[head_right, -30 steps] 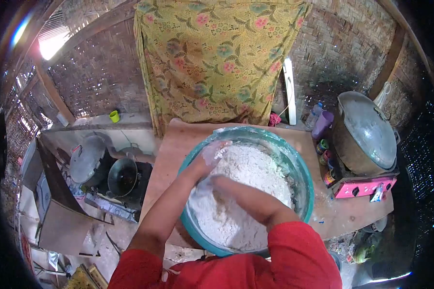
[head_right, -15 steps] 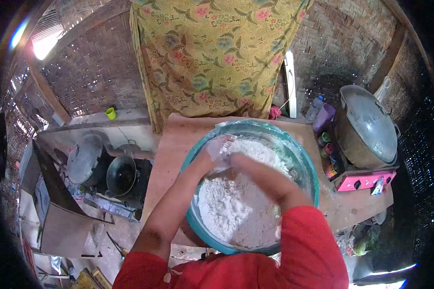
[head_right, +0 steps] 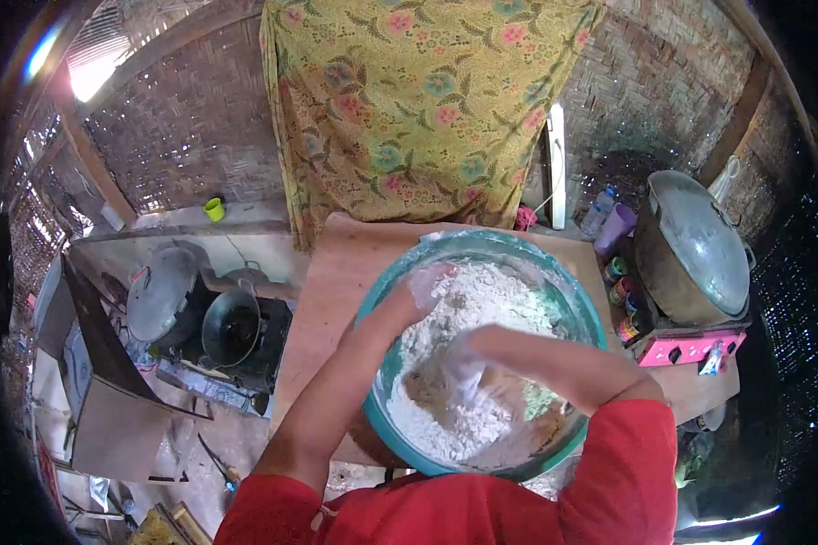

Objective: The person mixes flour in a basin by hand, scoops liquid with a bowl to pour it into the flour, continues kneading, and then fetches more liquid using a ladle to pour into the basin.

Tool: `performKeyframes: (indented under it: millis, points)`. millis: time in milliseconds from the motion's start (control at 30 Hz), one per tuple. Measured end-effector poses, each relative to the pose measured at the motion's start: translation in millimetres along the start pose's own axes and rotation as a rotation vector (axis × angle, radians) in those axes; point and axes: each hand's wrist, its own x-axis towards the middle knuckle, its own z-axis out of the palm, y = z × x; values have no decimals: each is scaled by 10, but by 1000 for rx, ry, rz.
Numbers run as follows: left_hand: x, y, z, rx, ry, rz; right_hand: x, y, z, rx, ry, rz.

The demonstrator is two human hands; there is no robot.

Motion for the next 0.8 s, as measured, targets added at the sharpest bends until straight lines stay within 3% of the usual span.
performKeyframes:
  millis: [133, 267, 467, 567, 600, 667, 733, 800]
  points:
    - [80, 88, -125, -58, 70, -71, 395, 493, -504, 18, 239, 192]
    - [65, -23, -33, -77, 108, -127, 1052, 459, -439, 47, 349, 229]
    - [-39, -17, -12, 42, -30, -31, 978, -77, 536, -7, 130, 81]
    - [-72, 183, -202, 2, -106, -84, 504, 133, 951, 166, -33, 98]
    - [-60, 209, -214, -25, -98, -112, 119, -107, 475, -183, -175, -93]
    - [-17, 115, -147, -20, -49, -70, -315, -62, 62, -50, -89, 14]
    - [7, 24, -73, -13, -6, -36, -325, 322, -377, 54, -139, 380]
    - [16, -18, -19, -7, 37, -11, -231, 771, -549, -139, 247, 138]
